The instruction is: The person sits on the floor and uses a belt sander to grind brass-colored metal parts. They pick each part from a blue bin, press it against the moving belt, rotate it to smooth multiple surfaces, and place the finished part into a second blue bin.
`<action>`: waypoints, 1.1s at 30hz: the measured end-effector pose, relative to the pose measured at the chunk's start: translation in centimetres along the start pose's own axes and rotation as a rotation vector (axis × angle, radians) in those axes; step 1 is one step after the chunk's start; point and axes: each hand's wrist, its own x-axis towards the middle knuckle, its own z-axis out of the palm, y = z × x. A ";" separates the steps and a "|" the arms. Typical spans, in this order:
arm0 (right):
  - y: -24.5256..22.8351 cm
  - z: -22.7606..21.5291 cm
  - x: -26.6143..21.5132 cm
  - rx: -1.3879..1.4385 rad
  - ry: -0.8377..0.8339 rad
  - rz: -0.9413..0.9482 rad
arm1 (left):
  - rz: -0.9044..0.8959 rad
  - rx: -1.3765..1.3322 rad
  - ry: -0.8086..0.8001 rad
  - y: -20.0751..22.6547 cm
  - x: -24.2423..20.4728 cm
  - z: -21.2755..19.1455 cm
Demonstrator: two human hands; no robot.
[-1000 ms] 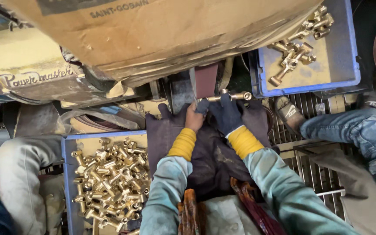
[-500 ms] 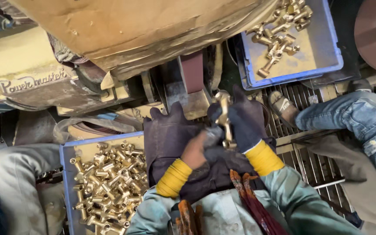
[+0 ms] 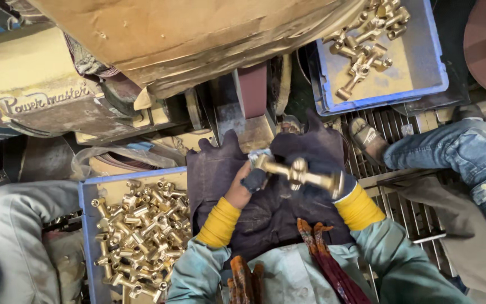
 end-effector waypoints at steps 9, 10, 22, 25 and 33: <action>3.7 1.3 3.4 -0.990 0.046 -0.463 | 0.281 0.497 0.122 -0.1 7.4 -1.5; 4.5 1.0 4.2 -0.996 0.044 -0.500 | 0.277 0.495 0.097 -0.2 8.4 -2.2; 13.8 2.6 9.7 0.521 0.244 0.558 | -0.011 0.213 0.462 -3.5 13.0 -2.3; 13.6 3.0 10.8 0.483 0.259 0.599 | -0.054 0.173 0.501 -3.5 13.7 -2.5; 10.3 3.7 7.7 -0.166 0.198 0.192 | 0.103 0.201 0.450 -3.2 12.8 -2.3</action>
